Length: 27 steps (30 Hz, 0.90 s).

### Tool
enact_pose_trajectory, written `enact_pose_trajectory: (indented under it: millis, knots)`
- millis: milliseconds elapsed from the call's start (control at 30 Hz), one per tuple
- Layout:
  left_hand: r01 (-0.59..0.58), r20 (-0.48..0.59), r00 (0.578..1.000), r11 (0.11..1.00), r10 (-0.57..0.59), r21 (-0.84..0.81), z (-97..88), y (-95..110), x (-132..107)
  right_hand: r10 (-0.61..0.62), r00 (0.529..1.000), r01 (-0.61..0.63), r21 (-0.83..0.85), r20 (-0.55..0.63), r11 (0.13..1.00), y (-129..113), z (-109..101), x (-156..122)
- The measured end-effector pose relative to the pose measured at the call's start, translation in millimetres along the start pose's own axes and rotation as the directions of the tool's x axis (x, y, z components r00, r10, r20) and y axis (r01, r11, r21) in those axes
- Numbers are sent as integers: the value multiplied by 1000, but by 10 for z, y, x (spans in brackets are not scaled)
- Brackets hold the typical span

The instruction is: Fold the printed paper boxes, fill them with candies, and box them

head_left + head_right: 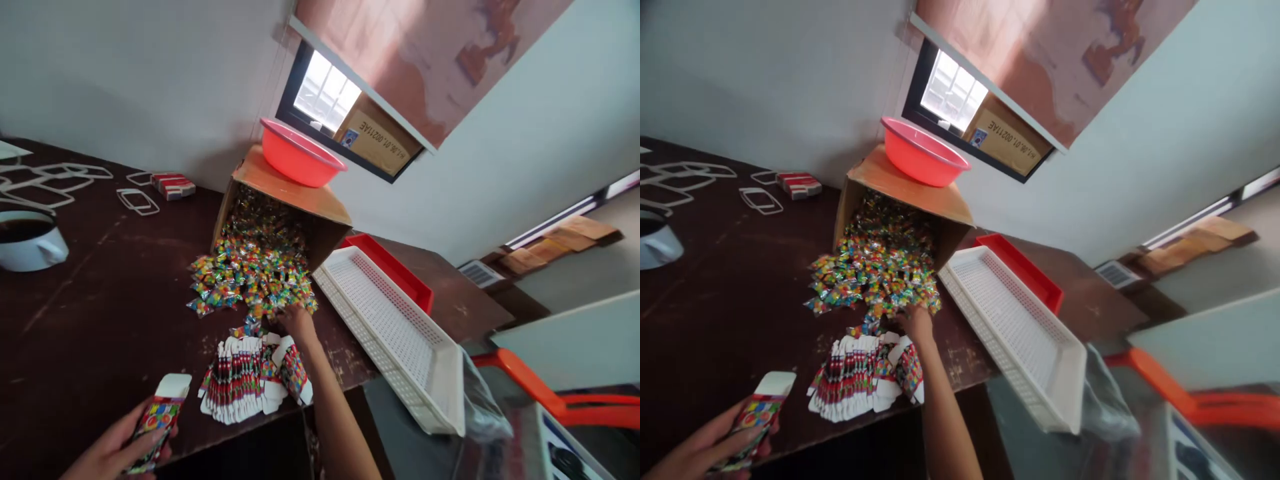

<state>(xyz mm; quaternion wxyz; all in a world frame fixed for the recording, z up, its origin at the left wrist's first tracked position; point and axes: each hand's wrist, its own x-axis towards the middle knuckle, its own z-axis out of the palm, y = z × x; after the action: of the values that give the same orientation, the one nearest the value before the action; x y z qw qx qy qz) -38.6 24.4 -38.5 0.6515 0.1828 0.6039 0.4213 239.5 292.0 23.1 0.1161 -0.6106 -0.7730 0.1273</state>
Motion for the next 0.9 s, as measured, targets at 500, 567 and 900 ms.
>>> enact_pose_trajectory:
  millis: [500,567,900]
  knots:
    - [-203,122,975,965,185,166,328,359,-460,-520,854,441,512,14,737,-1206,-17,-1280]
    - [-262,95,965,934,246,241,333,329,-495,-568,823,502,489,-15,713,-1358,-66,-1366]
    - [-141,55,989,990,139,23,196,237,-654,-290,902,-259,938,320,228,-1357,404,-1827]
